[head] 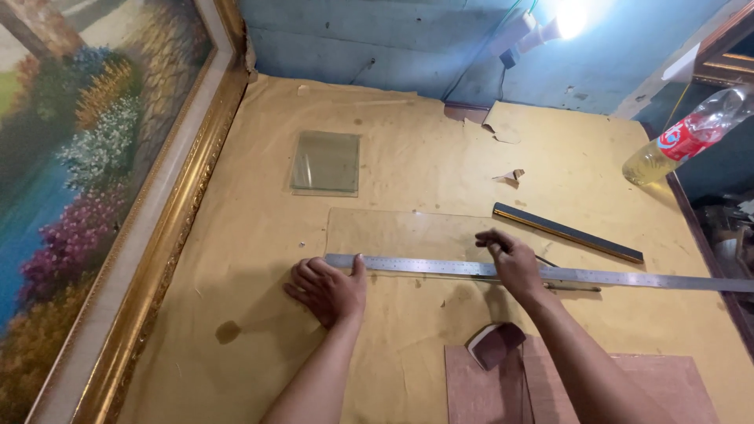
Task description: Measuring and marking a glass sheet using a ruler and pencil, then scoring it with a glass cutter.
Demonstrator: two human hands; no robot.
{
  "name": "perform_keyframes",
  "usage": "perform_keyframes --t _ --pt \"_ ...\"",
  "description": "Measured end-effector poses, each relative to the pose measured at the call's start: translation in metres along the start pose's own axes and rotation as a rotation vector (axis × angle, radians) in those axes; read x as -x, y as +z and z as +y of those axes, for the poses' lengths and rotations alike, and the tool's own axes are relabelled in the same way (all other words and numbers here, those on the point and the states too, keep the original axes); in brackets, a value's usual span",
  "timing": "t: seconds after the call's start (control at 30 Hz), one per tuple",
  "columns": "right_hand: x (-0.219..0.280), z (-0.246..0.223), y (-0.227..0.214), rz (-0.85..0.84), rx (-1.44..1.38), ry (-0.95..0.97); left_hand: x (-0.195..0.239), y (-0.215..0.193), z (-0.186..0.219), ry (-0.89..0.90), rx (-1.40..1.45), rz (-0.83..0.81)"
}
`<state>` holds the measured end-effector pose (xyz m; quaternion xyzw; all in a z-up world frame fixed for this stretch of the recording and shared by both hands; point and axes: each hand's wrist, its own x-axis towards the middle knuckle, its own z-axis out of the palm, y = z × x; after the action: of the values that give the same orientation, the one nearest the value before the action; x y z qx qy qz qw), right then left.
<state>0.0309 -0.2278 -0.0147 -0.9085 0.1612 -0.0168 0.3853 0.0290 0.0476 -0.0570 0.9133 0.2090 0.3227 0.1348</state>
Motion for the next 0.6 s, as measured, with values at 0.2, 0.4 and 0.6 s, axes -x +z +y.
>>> perform_keyframes --t 0.2,0.4,0.6 --pt "-0.008 -0.033 0.045 -0.078 -0.696 -0.015 0.003 0.004 0.000 0.011 -0.032 0.030" --pt "0.000 -0.068 0.070 -0.214 -0.601 -0.109 0.004 0.011 -0.004 0.000 -0.033 -0.010" --pt "-0.010 -0.042 0.085 -0.166 -0.488 -0.112 0.003 0.010 -0.001 -0.009 -0.059 -0.041"
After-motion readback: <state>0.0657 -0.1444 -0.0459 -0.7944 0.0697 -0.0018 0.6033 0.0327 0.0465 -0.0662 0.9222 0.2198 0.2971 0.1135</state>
